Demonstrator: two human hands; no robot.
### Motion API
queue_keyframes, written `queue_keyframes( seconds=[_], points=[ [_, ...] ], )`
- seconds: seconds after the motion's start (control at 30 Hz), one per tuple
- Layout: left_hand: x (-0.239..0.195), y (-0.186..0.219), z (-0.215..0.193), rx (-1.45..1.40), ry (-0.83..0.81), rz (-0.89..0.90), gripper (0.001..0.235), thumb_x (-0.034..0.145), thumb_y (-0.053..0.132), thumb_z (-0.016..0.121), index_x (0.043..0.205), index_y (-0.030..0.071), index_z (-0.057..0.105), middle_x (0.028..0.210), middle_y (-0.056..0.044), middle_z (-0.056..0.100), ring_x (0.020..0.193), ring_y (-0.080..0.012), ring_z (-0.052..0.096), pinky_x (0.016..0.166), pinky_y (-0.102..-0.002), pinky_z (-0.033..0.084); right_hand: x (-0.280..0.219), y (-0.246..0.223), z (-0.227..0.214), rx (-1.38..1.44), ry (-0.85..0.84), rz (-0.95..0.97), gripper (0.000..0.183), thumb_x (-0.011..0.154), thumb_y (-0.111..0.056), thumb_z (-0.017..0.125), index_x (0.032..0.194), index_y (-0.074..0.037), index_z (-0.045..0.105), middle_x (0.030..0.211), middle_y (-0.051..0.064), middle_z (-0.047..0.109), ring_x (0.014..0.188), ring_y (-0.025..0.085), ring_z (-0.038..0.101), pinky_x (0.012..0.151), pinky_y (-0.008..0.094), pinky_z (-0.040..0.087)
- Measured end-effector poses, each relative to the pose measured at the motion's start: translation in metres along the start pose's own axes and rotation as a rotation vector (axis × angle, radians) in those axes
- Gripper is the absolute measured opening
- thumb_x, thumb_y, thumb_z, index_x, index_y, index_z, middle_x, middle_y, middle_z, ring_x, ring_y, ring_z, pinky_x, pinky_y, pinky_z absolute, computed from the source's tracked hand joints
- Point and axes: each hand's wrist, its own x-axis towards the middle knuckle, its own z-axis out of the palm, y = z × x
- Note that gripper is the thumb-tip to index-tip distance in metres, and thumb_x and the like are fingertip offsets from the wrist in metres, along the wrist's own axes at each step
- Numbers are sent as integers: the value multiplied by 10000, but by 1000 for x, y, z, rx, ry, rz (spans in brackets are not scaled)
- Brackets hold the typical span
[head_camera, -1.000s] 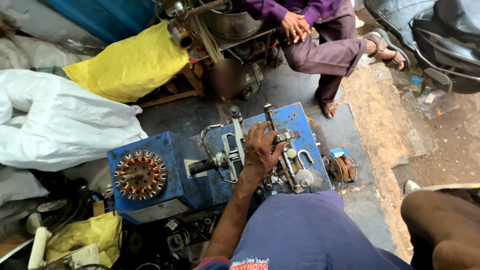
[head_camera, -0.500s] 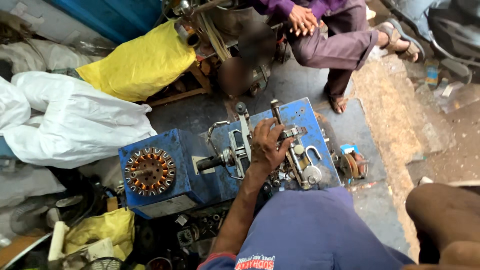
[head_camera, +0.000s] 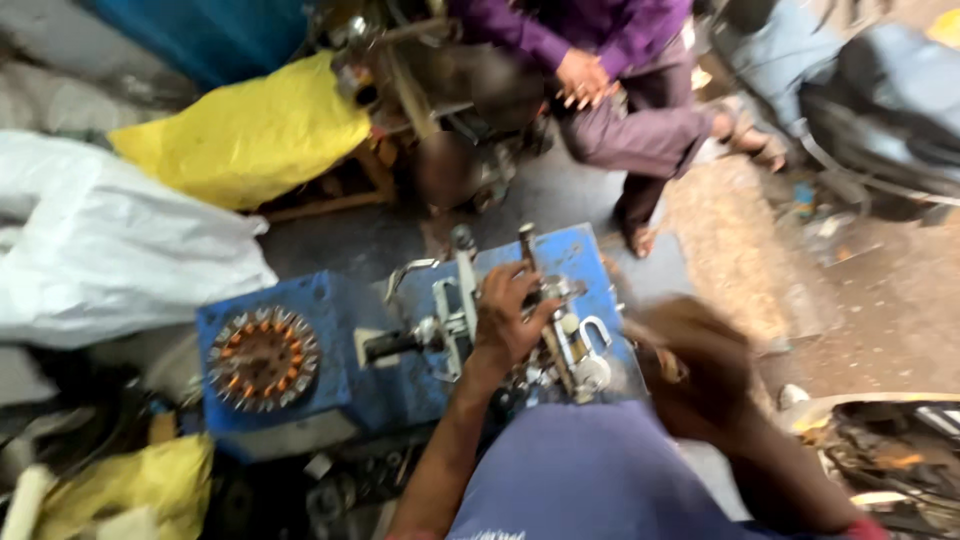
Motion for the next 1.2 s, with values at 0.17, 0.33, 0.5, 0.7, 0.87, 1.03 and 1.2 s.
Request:
queue_keyframes(
  seconds=[0.17, 0.33, 0.5, 0.7, 0.87, 1.03, 1.2],
  points=[
    [0, -2, -1, -79, 46, -32, 319, 793, 193, 852, 1050, 64, 714, 1171, -145, 686, 1106, -356, 639, 969, -456, 497, -29, 118, 47, -497, -84, 162, 852, 693, -164, 862, 1457, -102, 490, 1471, 288, 445, 1326, 481, 485, 1074, 517, 438],
    [4, -2, -1, -104, 37, -41, 178, 814, 155, 831, 951, 79, 747, 1130, -127, 712, 1057, -338, 662, 929, -437, 521, -60, 164, 74, -449, -101, 276, 1127, 616, -235, 894, 1560, -166, 282, 1576, 382, 146, 1332, 626, 371, 1065, 575, 396],
    [7, 1, -4, -101, 47, -28, 245, 771, 149, 830, 986, 60, 754, 1146, -147, 696, 1068, -350, 654, 933, -444, 511, -65, 177, 84, -416, -77, 349, 1012, 734, -168, 801, 1600, -207, 280, 1645, 345, 97, 1372, 603, 375, 1098, 563, 420],
    [1, -3, 1, -113, 23, -81, 183, 783, 151, 834, 945, 84, 783, 1134, -112, 715, 1054, -313, 664, 900, -413, 529, -73, 180, 79, -275, -46, 336, 1076, 710, -138, 796, 1616, -159, 216, 1675, 296, 86, 1498, 531, 262, 1148, 556, 383],
    [6, -4, -1, -120, 39, -66, 175, 765, 155, 844, 913, 79, 788, 1113, -105, 720, 1032, -302, 667, 884, -407, 529, -73, 188, 80, -97, -14, 408, 1079, 738, -178, 780, 1622, -137, 164, 1697, 265, 103, 1543, 447, 274, 1133, 499, 430],
    [4, -3, -2, -131, 44, -85, 175, 770, 164, 846, 896, 68, 770, 1121, -107, 720, 1039, -299, 673, 894, -407, 530, -74, 186, 80, -193, 2, 308, 1101, 728, -134, 788, 1632, -122, 159, 1684, 280, 79, 1550, 497, 198, 1210, 539, 307],
    [2, -5, -2, -104, 36, -71, 191, 766, 146, 840, 921, 59, 770, 1137, -126, 716, 1084, -326, 659, 927, -430, 520, -71, 178, 82, -485, -53, 152, 970, 723, -129, 784, 1582, -150, 335, 1672, 279, 160, 1533, 520, 192, 1213, 556, 294]
  ],
)
